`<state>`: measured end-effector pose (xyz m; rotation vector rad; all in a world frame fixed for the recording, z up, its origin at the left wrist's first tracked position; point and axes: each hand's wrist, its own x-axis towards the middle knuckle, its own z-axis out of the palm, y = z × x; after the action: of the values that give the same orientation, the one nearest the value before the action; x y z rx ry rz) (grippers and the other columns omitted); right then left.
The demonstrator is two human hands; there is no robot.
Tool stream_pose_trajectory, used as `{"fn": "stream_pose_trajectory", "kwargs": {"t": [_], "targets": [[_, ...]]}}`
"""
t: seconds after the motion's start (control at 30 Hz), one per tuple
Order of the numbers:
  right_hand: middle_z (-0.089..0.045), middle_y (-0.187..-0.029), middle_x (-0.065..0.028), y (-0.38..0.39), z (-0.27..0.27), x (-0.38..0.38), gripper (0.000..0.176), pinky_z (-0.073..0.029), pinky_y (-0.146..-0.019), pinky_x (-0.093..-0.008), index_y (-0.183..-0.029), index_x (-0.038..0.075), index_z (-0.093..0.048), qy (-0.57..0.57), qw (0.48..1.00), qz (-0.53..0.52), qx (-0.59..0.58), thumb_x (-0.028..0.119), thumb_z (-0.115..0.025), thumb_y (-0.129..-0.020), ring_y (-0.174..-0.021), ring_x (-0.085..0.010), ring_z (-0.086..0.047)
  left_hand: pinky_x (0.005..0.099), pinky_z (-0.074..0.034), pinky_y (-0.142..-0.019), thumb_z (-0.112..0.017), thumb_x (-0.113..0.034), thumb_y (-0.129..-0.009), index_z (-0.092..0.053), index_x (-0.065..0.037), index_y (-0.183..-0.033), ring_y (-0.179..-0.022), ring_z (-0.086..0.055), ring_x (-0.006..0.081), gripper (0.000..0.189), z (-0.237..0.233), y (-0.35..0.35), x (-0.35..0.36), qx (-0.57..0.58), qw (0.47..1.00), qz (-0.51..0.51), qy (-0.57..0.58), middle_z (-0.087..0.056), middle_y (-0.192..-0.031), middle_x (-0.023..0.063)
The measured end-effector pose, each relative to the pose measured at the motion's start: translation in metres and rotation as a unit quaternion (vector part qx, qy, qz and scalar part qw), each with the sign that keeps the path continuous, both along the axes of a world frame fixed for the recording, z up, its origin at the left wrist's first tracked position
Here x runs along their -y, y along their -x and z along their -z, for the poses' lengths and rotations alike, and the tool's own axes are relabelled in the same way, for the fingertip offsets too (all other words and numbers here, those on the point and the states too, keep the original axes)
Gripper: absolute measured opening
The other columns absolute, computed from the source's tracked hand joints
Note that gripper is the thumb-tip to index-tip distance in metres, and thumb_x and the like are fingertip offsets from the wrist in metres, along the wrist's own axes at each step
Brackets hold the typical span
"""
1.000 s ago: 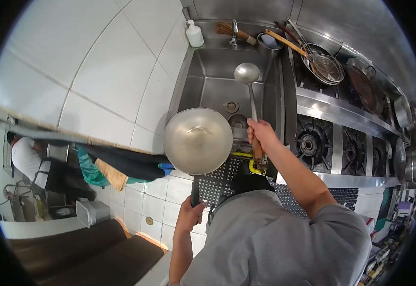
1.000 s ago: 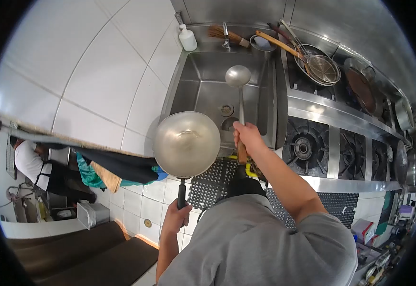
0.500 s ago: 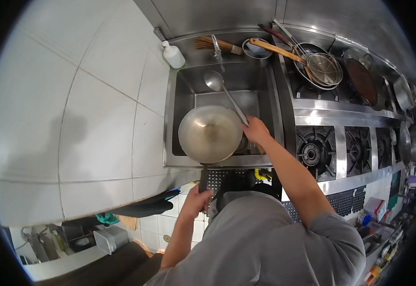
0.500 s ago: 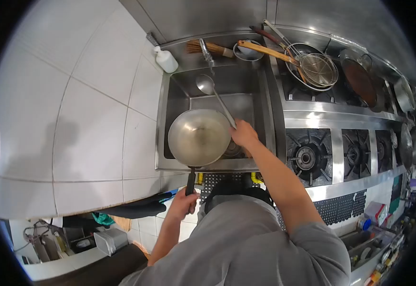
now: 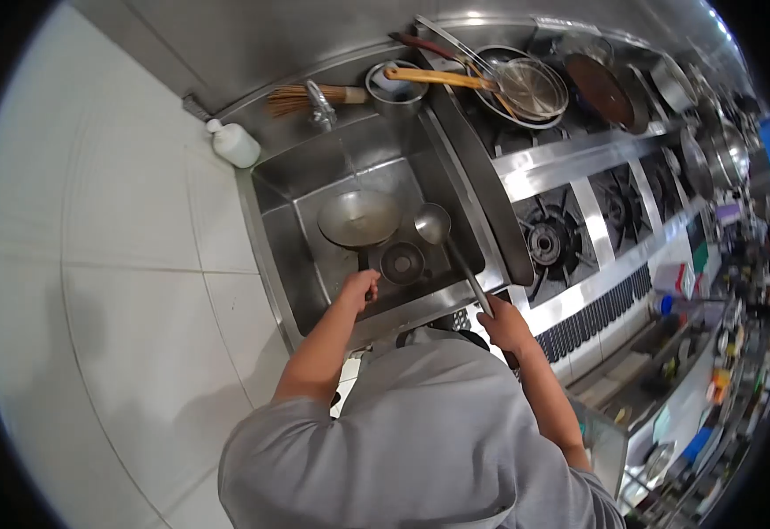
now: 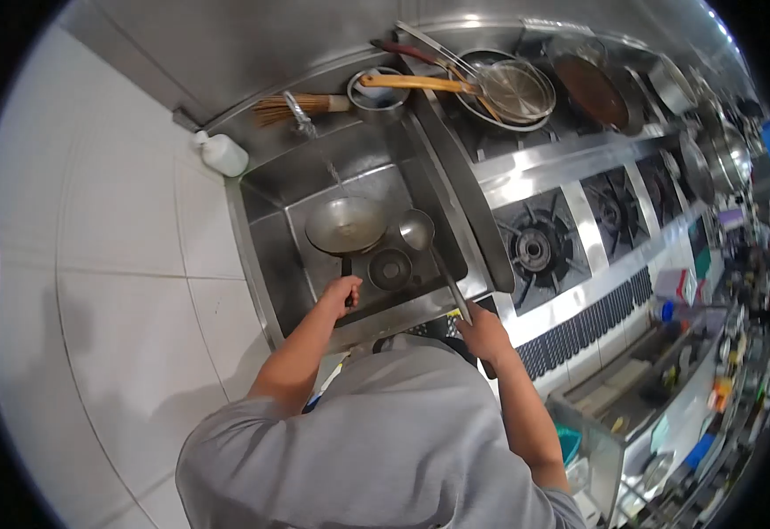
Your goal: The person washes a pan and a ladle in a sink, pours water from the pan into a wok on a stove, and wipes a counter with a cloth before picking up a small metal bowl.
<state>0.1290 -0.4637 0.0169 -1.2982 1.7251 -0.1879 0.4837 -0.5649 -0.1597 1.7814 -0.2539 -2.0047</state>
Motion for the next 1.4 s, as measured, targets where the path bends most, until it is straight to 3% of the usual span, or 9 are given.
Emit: {"fn": "stream_pose_trajectory", "kwargs": {"t": [0.17,0.4,0.57,0.6,0.63,0.67,0.73,0.8,1.4], "targets": [[-0.074,-0.097,-0.0265,-0.02,-0.003,-0.052,0.054,-0.057,-0.079,-0.0524,-0.142,0.004,-0.058,0.077,0.987,0.008,-0.143,0.025,-0.069,-0.094,-0.085,-0.0453,-0.073,0.035,-0.047,-0.046,-0.071,-0.017,-0.091,-0.057,-0.009,-0.084,-0.052,-0.054,0.0163,0.017,0.065,-0.015,0.003,0.011,0.997,0.027,0.067,-0.054,-0.066,0.0018],[-0.075,-0.093,-0.0253,-0.047,0.009,-0.085,0.056,-0.056,-0.082,-0.0569,-0.146,0.011,-0.053,0.021,0.984,0.053,-0.169,0.03,-0.069,-0.096,-0.089,-0.0475,-0.072,0.0434,-0.055,-0.056,-0.077,-0.022,-0.087,-0.061,-0.001,-0.102,-0.064,-0.068,0.0268,0.029,0.102,-0.05,-0.011,0.148,0.972,0.172,0.052,-0.066,-0.079,0.0108],[-0.074,-0.095,-0.025,-0.06,0.031,-0.102,0.05,-0.056,-0.081,-0.0579,-0.139,0.009,-0.055,0.002,0.976,0.087,-0.2,0.033,-0.068,-0.097,-0.09,-0.0484,-0.071,0.0507,-0.05,-0.106,-0.071,-0.034,-0.088,-0.058,0.012,-0.133,-0.122,-0.065,0.0458,0.066,0.194,-0.074,-0.036,0.377,0.808,0.428,0.146,-0.065,-0.132,0.0336],[-0.074,-0.099,-0.0258,-0.058,0.047,-0.111,0.051,-0.055,-0.084,-0.0579,-0.14,0.009,-0.054,0.011,0.974,0.09,-0.206,0.036,-0.067,-0.098,-0.094,-0.0488,-0.071,0.0516,-0.048,-0.109,-0.064,-0.037,-0.091,-0.064,0.01,-0.127,-0.125,-0.063,0.0428,0.06,0.222,-0.078,-0.038,0.373,0.774,0.492,0.138,-0.064,-0.134,0.0313],[-0.074,-0.103,-0.0267,-0.062,0.044,-0.11,0.053,-0.055,-0.086,-0.0573,-0.141,0.008,-0.052,-0.022,0.972,0.09,-0.215,0.037,-0.065,-0.099,-0.098,-0.0478,-0.071,0.0494,-0.047,-0.11,-0.061,-0.039,-0.092,-0.069,0.008,-0.125,-0.128,-0.062,0.0414,0.058,0.269,-0.087,-0.034,0.344,0.593,0.699,0.203,-0.065,-0.137,0.0291],[-0.074,-0.099,-0.0264,-0.062,0.053,-0.115,0.053,-0.055,-0.083,-0.0577,-0.138,0.008,-0.054,-0.006,0.972,0.094,-0.217,0.038,-0.069,-0.097,-0.095,-0.0475,-0.071,0.0479,-0.047,-0.11,-0.056,-0.038,-0.095,-0.074,0.002,-0.122,-0.126,-0.064,0.0409,0.051,0.234,-0.079,-0.034,0.351,0.672,0.631,0.166,-0.068,-0.135,0.0239],[-0.073,-0.095,-0.0263,-0.063,0.065,-0.123,0.053,-0.055,-0.082,-0.0574,-0.138,0.006,-0.053,0.008,0.976,0.088,-0.197,0.038,-0.065,-0.098,-0.092,-0.0469,-0.071,0.0519,-0.056,-0.095,-0.051,-0.035,-0.1,-0.08,-0.005,-0.115,-0.116,-0.071,0.0367,0.044,0.239,-0.088,-0.023,0.315,0.525,0.754,0.24,-0.075,-0.125,0.0159],[-0.073,-0.099,-0.0267,-0.073,0.049,-0.108,0.044,-0.055,-0.084,-0.0581,-0.131,0.007,-0.052,-0.035,0.975,0.103,-0.192,0.04,-0.057,-0.101,-0.095,-0.0472,-0.071,0.0511,-0.057,-0.083,-0.055,-0.019,-0.097,-0.075,0.005,-0.11,-0.09,-0.075,0.0379,0.034,0.218,-0.098,-0.035,0.284,0.818,0.437,0.242,-0.077,-0.106,0.0207],[-0.072,-0.098,-0.0222,-0.091,0.026,-0.1,0.032,-0.054,-0.084,-0.058,-0.121,0.009,-0.053,-0.034,0.977,0.171,-0.126,0.033,-0.06,-0.102,-0.094,-0.045,-0.071,0.05,-0.049,-0.063,-0.067,-0.015,-0.088,-0.072,0.005,-0.102,-0.079,-0.066,0.0281,0.025,0.194,-0.13,-0.001,0.135,0.806,0.576,0.032,-0.07,-0.092,0.0164]]}}
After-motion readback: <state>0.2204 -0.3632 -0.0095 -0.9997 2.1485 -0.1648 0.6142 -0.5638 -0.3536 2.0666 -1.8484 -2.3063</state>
